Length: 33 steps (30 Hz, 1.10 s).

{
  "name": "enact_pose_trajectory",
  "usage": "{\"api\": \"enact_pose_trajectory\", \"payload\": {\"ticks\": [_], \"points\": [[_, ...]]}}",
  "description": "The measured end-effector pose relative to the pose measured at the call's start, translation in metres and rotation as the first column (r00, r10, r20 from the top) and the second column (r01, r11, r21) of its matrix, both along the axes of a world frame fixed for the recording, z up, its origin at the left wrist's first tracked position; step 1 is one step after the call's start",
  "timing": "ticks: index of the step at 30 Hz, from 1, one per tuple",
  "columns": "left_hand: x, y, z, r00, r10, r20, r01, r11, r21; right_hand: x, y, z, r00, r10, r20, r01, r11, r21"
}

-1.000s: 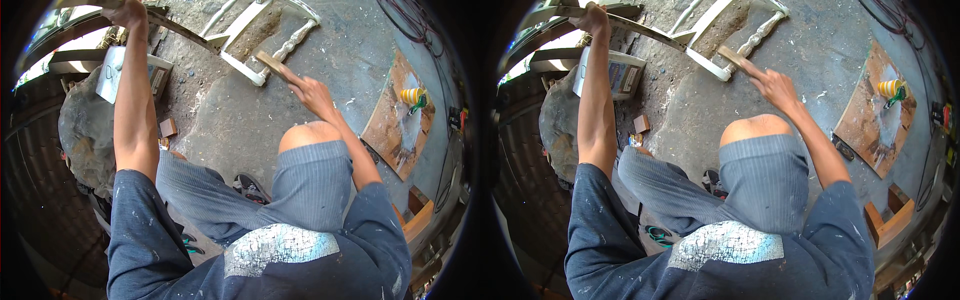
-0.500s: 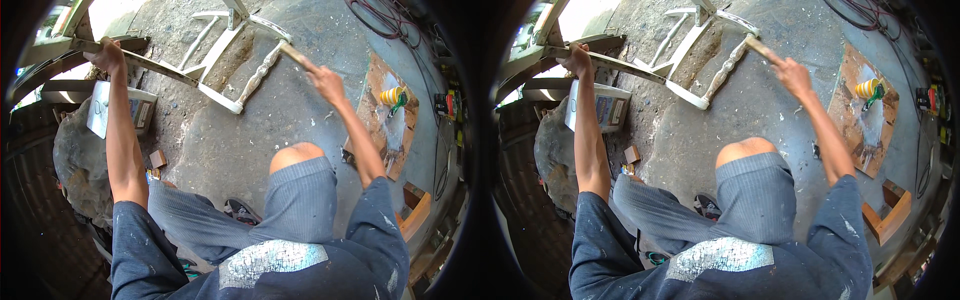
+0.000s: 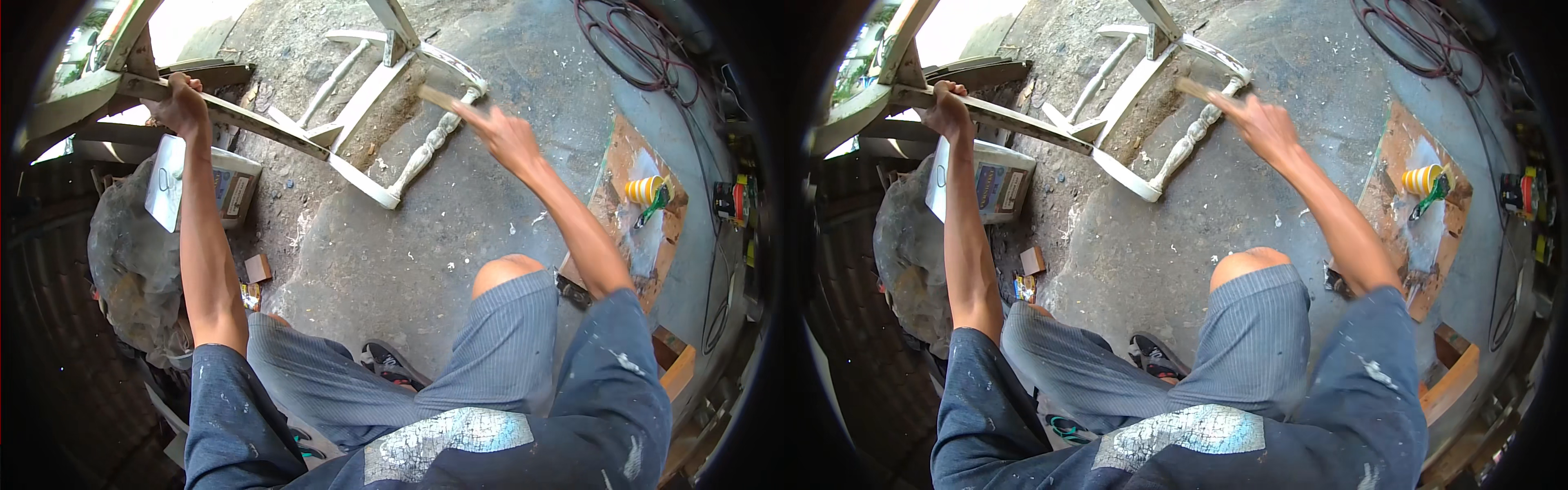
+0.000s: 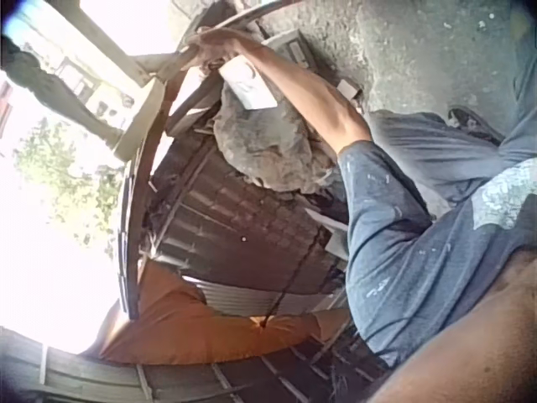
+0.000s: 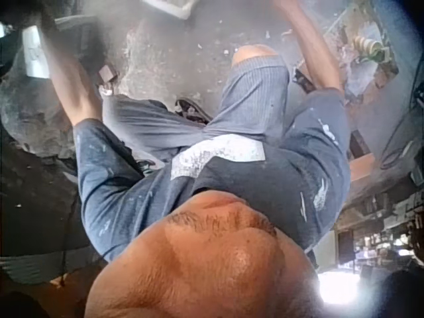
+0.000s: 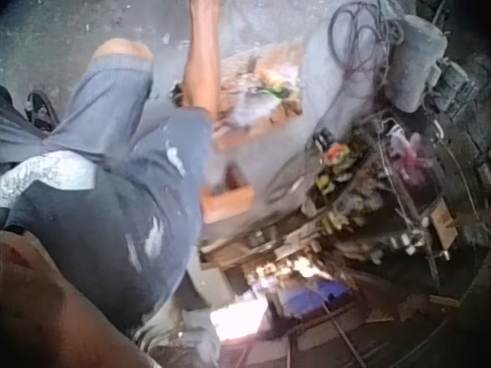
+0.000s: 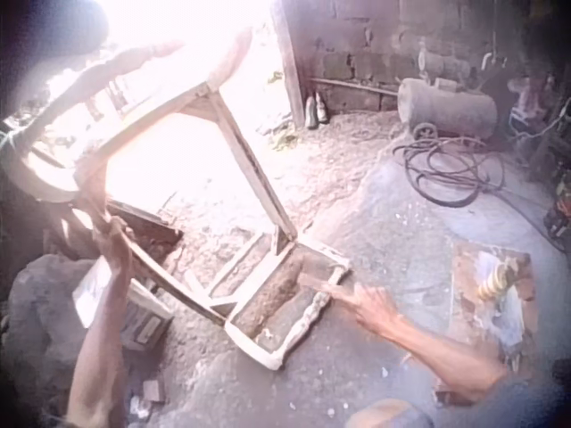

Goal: Applying paint and scrubbing an old chair to refinish it.

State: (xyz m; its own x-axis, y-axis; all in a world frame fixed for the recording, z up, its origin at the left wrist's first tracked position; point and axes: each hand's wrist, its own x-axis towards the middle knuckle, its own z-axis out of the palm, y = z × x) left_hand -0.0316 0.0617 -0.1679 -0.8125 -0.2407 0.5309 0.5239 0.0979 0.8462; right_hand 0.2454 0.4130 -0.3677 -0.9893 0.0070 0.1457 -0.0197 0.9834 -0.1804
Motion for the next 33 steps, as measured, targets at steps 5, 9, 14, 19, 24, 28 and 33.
{"api": "enact_pose_trajectory", "payload": {"ticks": [5,9,14,19,24,28,33], "points": [[-0.008,-0.005,0.002,0.999,-0.042,-0.009,0.042,0.998,-0.045,0.042,0.047,0.005,0.996,-0.068,0.063,0.062,0.993,0.096],[-0.022,0.008,-0.018,0.997,-0.077,0.017,0.077,0.997,-0.016,-0.031,0.073,-0.048,0.993,-0.118,-0.006,0.116,0.963,0.243],[-0.014,0.001,-0.02,1.0,0.018,0.003,-0.018,0.994,-0.109,-0.027,0.016,-0.023,1.0,-0.008,-0.02,0.009,0.999,0.047],[-0.02,-0.018,0.001,1.0,-0.017,0.0,0.017,0.996,-0.085,0.01,0.023,0.0,0.997,-0.047,0.055,0.047,0.999,0.017],[-0.018,0.016,-0.023,1.0,-0.031,-0.002,0.03,0.997,-0.066,-0.065,0.06,-0.044,0.987,-0.15,0.054,0.142,0.981,0.129],[-0.014,-0.01,-0.009,0.999,0.022,-0.036,-0.026,0.993,-0.113,-0.032,0.011,-0.02,0.978,-0.163,0.133,0.181,0.973,-0.142],[-0.02,0.0,-0.009,1.0,-0.016,-0.012,0.015,0.998,-0.068,0.015,0.028,-0.042,0.978,-0.208,0.026,0.209,0.977,-0.036]]}}
